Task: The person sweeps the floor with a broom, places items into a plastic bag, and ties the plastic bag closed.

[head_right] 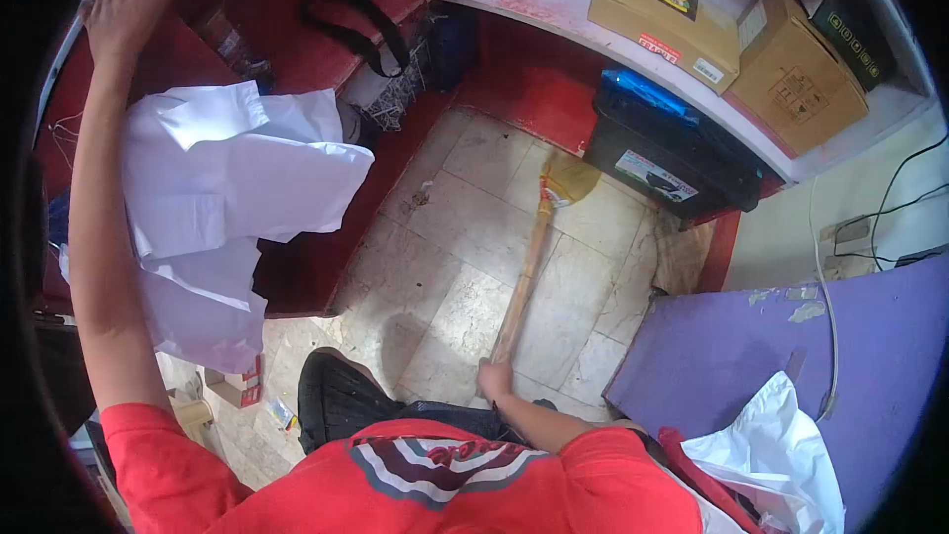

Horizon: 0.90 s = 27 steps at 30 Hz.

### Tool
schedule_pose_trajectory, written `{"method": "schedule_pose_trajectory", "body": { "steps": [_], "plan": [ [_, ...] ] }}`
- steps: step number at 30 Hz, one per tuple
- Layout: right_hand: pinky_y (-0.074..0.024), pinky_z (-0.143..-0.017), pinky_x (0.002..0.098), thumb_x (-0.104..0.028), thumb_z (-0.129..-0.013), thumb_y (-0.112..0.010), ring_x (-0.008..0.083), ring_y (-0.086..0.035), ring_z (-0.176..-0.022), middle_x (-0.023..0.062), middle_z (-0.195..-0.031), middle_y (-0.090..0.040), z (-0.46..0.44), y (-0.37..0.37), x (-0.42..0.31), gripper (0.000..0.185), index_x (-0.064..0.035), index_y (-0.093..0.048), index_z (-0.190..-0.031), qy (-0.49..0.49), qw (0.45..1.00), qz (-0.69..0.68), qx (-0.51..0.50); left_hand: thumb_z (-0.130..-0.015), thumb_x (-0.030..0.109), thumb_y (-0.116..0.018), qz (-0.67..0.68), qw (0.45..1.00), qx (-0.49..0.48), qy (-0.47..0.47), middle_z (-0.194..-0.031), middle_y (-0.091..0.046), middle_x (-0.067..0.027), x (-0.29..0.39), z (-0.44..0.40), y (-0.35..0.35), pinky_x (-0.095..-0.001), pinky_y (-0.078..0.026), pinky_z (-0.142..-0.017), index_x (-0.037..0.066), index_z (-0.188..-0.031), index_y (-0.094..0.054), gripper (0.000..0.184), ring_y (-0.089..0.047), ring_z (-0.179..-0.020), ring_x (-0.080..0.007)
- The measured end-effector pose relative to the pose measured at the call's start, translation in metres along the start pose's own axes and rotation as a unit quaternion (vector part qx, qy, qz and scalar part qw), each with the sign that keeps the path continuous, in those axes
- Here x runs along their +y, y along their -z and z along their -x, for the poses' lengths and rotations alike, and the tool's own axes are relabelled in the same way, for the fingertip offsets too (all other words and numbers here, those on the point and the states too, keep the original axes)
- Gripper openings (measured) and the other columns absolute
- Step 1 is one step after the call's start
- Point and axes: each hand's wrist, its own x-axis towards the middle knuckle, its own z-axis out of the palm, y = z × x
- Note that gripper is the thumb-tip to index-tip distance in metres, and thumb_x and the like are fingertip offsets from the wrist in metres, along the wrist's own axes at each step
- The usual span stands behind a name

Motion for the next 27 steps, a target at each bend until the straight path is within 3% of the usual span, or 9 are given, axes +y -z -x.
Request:
{"method": "schedule_pose_trajectory", "body": {
  "steps": [5, 9, 13, 15, 17, 19, 24, 27],
  "plan": [
    [-0.0506, -0.058, 0.0422, -0.019, -0.079, -0.058, 0.0349, -0.064, -0.064, 0.0233, -0.078, -0.064, 0.014, 0.015, -0.009, 0.051, 0.0029, -0.043, -0.123, -0.039, 0.997, -0.046, -0.048, -0.074, 0.063, -0.058, -0.022, 0.999, -0.033, 0.007, -0.127, -0.047, -0.0075, 0.005, 0.003, 0.012, -0.0432, -0.024, -0.103, 0.015, -0.139, -0.04, 0.083, -0.04, -0.119, -0.0267],
    [-0.0499, -0.056, 0.041, -0.019, -0.08, -0.058, 0.0306, -0.063, -0.06, 0.0194, -0.076, -0.064, -0.01, -0.008, 0.034, 0.052, 0.0007, -0.043, -0.125, 0.135, 0.989, 0.061, 0.002, -0.074, 0.063, -0.058, -0.016, 0.999, -0.033, 0.008, -0.126, -0.048, -0.007, 0.008, 0.002, 0.011, -0.0425, -0.025, -0.102, 0.015, -0.139, -0.04, 0.083, -0.04, -0.117, -0.0261],
    [-0.0492, -0.066, 0.0439, -0.012, -0.078, -0.057, 0.0304, -0.062, -0.073, 0.0214, -0.081, -0.063, 0.019, 0.018, 0.003, 0.035, 0.0027, -0.055, -0.11, 0.138, 0.974, 0.096, -0.15, -0.074, 0.063, -0.059, -0.032, 0.999, -0.029, 0.001, -0.125, -0.048, -0.0064, 0.012, 0.0, 0.009, -0.0414, -0.026, -0.101, 0.015, -0.139, -0.04, 0.083, -0.041, -0.115, -0.0256],
    [-0.0498, -0.063, 0.0438, -0.02, -0.08, -0.059, 0.0346, -0.064, -0.068, 0.0218, -0.076, -0.064, 0.014, 0.028, -0.006, 0.048, -0.0024, -0.047, -0.124, 0.146, 0.988, 0.039, -0.003, -0.074, 0.063, -0.059, -0.015, 0.999, -0.033, -0.003, -0.124, -0.048, -0.006, 0.011, 0.0, 0.009, -0.0408, -0.026, -0.1, 0.015, -0.139, -0.04, 0.083, -0.042, -0.113, -0.0255],
    [-0.0487, -0.071, 0.0445, -0.012, -0.081, -0.053, 0.037, -0.062, -0.079, 0.0271, -0.092, -0.062, -0.011, 0.044, -0.027, 0.047, 0.0008, -0.046, -0.125, 0.096, 0.993, 0.029, 0.066, -0.074, 0.062, -0.059, -0.019, 0.999, -0.03, -0.005, -0.124, -0.048, -0.0058, 0.012, 0.0, 0.006, -0.0404, -0.027, -0.099, 0.016, -0.139, -0.04, 0.082, -0.042, -0.112, -0.0253],
    [-0.0488, -0.072, 0.0463, -0.014, -0.082, -0.052, 0.0402, -0.062, -0.08, 0.0278, -0.089, -0.062, -0.077, 0.051, -0.004, 0.041, 0.0017, -0.047, -0.12, 0.151, 0.98, 0.053, 0.122, -0.074, 0.062, -0.06, -0.033, 0.999, -0.022, 0.0, -0.123, -0.049, -0.0057, 0.012, 0.002, 0.004, -0.0401, -0.027, -0.099, 0.016, -0.139, -0.04, 0.082, -0.042, -0.112, -0.025],
    [-0.0486, -0.072, 0.0504, -0.018, -0.078, -0.055, 0.0451, -0.06, -0.084, 0.0271, -0.086, -0.063, -0.083, 0.064, -0.008, 0.034, -0.0028, -0.051, -0.108, 0.158, 0.968, 0.178, 0.08, -0.074, 0.061, -0.06, -0.043, 0.999, -0.023, -0.002, -0.123, -0.049, -0.0055, 0.015, 0.0, 0.005, -0.0399, -0.027, -0.099, 0.017, -0.139, -0.04, 0.081, -0.042, -0.112, -0.0243],
    [-0.0458, -0.073, 0.0531, -0.019, -0.082, -0.054, 0.0463, -0.059, -0.082, 0.0264, -0.085, -0.062, -0.071, 0.056, -0.014, 0.031, -0.0026, -0.05, -0.108, 0.185, 0.94, 0.286, -0.034, -0.075, 0.06, -0.06, -0.044, 0.999, -0.028, 0.004, -0.123, -0.049, -0.0052, 0.02, 0.001, 0.007, -0.0402, -0.026, -0.099, 0.017, -0.139, -0.039, 0.08, -0.042, -0.112, -0.0241]
  ]
}}
